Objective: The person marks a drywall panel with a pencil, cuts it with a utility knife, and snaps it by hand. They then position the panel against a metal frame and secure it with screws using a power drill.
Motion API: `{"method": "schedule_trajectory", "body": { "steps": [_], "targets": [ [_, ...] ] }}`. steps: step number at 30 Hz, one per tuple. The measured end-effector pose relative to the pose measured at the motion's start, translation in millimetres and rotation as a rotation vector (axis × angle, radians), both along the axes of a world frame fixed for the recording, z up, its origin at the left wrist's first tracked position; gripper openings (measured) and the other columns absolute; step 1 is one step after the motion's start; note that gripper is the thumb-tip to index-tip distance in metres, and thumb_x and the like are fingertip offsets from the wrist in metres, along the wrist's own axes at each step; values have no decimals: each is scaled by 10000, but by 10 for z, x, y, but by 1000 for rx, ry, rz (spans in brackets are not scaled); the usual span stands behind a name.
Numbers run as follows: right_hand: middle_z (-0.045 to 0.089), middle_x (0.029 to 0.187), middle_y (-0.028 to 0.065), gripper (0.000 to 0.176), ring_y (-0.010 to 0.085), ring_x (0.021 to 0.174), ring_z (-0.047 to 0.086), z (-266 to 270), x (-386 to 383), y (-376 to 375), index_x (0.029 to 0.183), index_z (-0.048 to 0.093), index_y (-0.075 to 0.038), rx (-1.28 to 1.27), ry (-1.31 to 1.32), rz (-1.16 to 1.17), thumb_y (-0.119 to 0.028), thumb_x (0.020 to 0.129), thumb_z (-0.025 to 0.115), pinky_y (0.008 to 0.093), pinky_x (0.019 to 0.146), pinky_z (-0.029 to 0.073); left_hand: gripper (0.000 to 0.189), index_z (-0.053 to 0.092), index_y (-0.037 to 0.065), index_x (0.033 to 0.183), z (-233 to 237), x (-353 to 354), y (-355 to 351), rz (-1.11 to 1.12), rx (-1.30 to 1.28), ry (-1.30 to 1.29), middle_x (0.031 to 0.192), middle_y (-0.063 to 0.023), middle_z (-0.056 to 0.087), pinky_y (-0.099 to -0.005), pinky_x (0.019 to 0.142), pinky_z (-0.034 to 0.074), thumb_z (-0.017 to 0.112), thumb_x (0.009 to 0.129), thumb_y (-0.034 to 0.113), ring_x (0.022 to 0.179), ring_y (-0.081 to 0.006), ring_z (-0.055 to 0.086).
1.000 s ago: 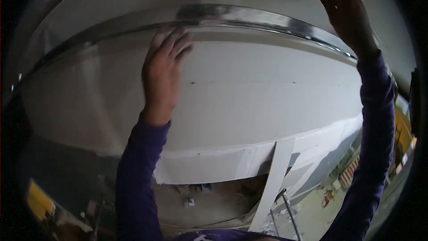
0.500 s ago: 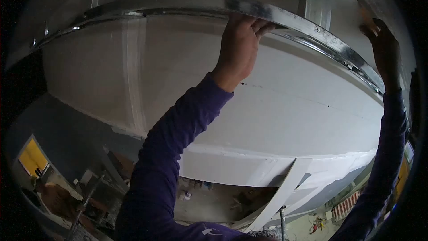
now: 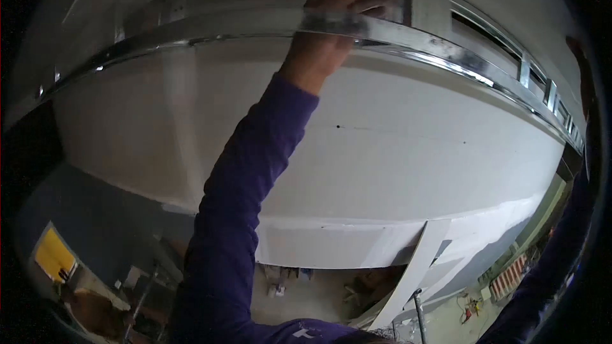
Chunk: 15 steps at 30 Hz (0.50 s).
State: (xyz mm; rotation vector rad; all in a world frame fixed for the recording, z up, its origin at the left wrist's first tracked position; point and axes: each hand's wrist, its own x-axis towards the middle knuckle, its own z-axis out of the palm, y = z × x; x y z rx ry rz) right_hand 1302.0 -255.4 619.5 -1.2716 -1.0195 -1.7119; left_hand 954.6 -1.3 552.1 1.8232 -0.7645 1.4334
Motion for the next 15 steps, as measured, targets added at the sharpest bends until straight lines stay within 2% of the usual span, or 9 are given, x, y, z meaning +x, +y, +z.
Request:
{"method": "schedule_trajectory", "body": {
  "steps": [2, 3, 4, 5, 7, 9, 10, 13, 15],
  "targets": [
    [669, 975, 185, 555, 343, 898, 645, 3, 212, -106, 1066, 654, 21, -51, 66, -32, -473, 831, 749, 440, 832, 511, 411, 526, 65, 1353, -160, -38, 135, -33, -82, -46, 1321, -160, 588, -427, 1052, 479, 546, 1011, 293, 1210, -281, 578],
    [658, 1074, 172, 513, 317, 974, 640, -35, 575, -191, 1127, 644, -14, -47, 75, -85, -446, 861, 723, 426, 871, 501, 314, 568, 47, 1268, -542, 36, 78, -66, -282, -254, 1198, -123, 639, -398, 971, 494, 530, 1016, 229, 1115, -238, 597],
    [647, 1172, 158, 478, 291, 1049, 636, -55, 959, -185, 1187, 634, -49, -44, 76, -117, -419, 891, 696, 412, 911, 492, 226, 582, 40, 1179, -832, 45, 244, 106, -366, -349, 1040, -79, 627, -356, 843, 472, 495, 1020, 174, 970, -184, 563],
    [645, 1208, 155, 495, 294, 1082, 633, -122, 1067, -283, 1224, 625, -70, -105, 136, -109, -450, 909, 654, 409, 948, 481, 180, 574, 46, 1119, -1044, 190, -28, 82, -561, -527, 915, -42, 576, -340, 750, 423, 507, 1008, 171, 845, -154, 505],
    [639, 1279, 148, 534, 298, 1149, 625, -253, 1289, -473, 1298, 605, -113, -225, 259, -98, -511, 944, 571, 403, 1023, 457, 257, 559, 28, 1175, -1514, 473, -243, -58, -362, -472, 906, -40, 558, -354, 757, 416, 523, 1001, 214, 824, -151, 487],
    [715, 1065, 164, 423, 291, 995, 680, -370, 1266, -581, 1147, 672, -40, -276, 199, -17, -401, 936, 604, 400, 942, 486, 400, 524, 2, 1286, -1553, 843, -588, 107, -264, -234, 973, -64, 617, -372, 826, 431, 545, 992, 272, 928, -169, 545],
    [715, 1043, 167, 412, 290, 965, 684, -424, 1299, -648, 1108, 682, -31, -300, 107, -38, -398, 929, 619, 401, 916, 496, 534, 437, -18, 1405, -1440, 1036, -801, 202, -206, -125, 1168, -138, 625, -380, 941, 431, 533, 1001, 318, 1120, -211, 553],
    [717, 1035, 153, 422, 269, 936, 692, -701, 1254, -757, 1079, 685, -43, -218, 245, -106, -430, 918, 639, 401, 905, 512, 655, 323, -24, 1480, -1069, 1608, -1071, 129, -195, -124, 1361, -208, 531, -389, 1041, 406, 551, 996, 354, 1236, -259, 522],
    [720, 1010, 145, 412, 250, 933, 694, -884, 1429, -826, 1051, 689, -56, -266, 274, -29, -442, 913, 644, 388, 899, 523, 687, 312, -18, 1468, -877, 1940, -1115, 77, -317, -142, 1366, -199, 483, -400, 1068, 394, 586, 981, 381, 1232, -281, 507]
  ]
}}
